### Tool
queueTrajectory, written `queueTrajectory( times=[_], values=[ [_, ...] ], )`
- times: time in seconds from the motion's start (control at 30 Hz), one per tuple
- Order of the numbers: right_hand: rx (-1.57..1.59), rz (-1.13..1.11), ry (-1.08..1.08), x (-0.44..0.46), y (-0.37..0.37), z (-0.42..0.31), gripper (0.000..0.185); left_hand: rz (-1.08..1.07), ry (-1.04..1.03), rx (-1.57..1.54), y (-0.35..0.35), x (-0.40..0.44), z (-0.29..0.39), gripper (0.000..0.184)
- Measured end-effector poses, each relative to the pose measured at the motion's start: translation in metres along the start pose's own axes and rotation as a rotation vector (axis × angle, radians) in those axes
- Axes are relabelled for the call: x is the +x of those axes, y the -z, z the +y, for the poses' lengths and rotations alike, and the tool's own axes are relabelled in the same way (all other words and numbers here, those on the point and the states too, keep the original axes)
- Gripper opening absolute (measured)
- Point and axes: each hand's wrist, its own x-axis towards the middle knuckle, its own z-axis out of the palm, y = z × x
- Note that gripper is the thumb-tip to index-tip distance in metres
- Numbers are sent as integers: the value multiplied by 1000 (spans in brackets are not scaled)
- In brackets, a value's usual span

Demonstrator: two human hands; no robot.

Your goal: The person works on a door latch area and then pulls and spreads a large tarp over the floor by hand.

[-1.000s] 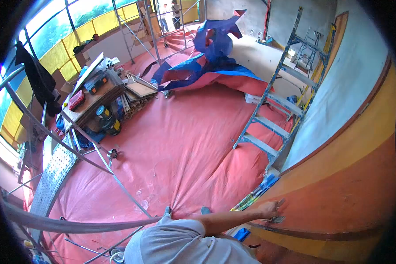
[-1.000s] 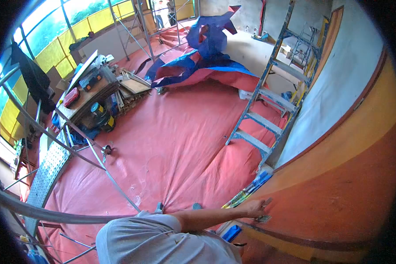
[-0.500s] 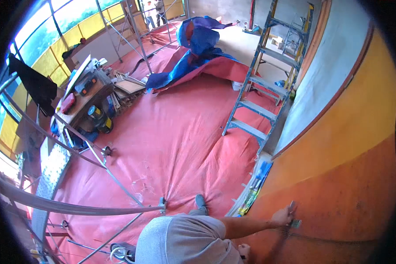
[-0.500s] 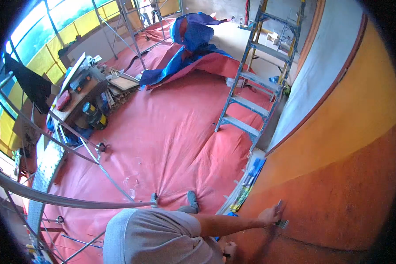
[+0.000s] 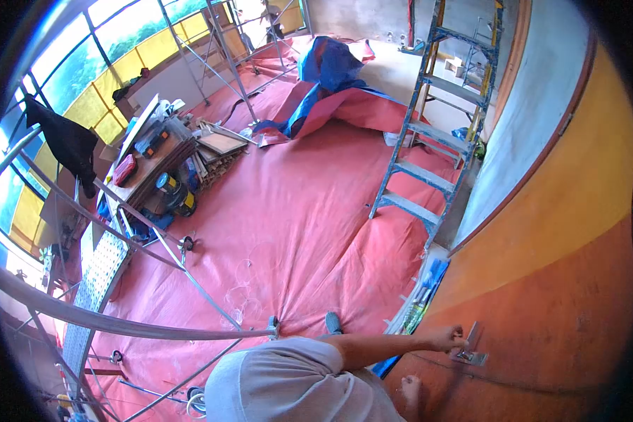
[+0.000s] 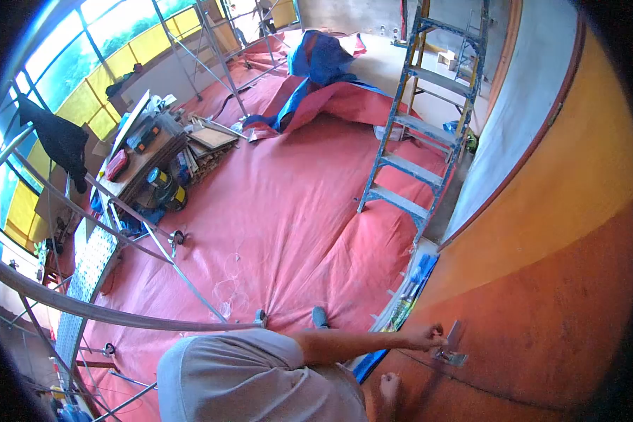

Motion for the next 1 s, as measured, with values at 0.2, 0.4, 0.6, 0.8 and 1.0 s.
queueTrajectory(
  times=[0.2, 0.4, 0.6, 0.8, 1.0],
  values=[
    [-744, -181, 284, 35, -9, -71, 28, 275, 318, 374, 153, -86, -94, 80],
    [-494, -214, 282, 68, -50, -105, 34, 448, 287, 915, 281, -271, -282, 41],
    [-552, -267, 235, 128, -68, -149, 35, 513, 824, 757, 303, -428, -347, 42],
    [-637, -201, 356, 177, -85, -214, 26, 1102, 880, -152, 267, -455, -371, 50],
    [-581, -295, 281, 187, -111, -283, 21, 1051, 905, -253, 294, -417, -320, 47]
  ],
)
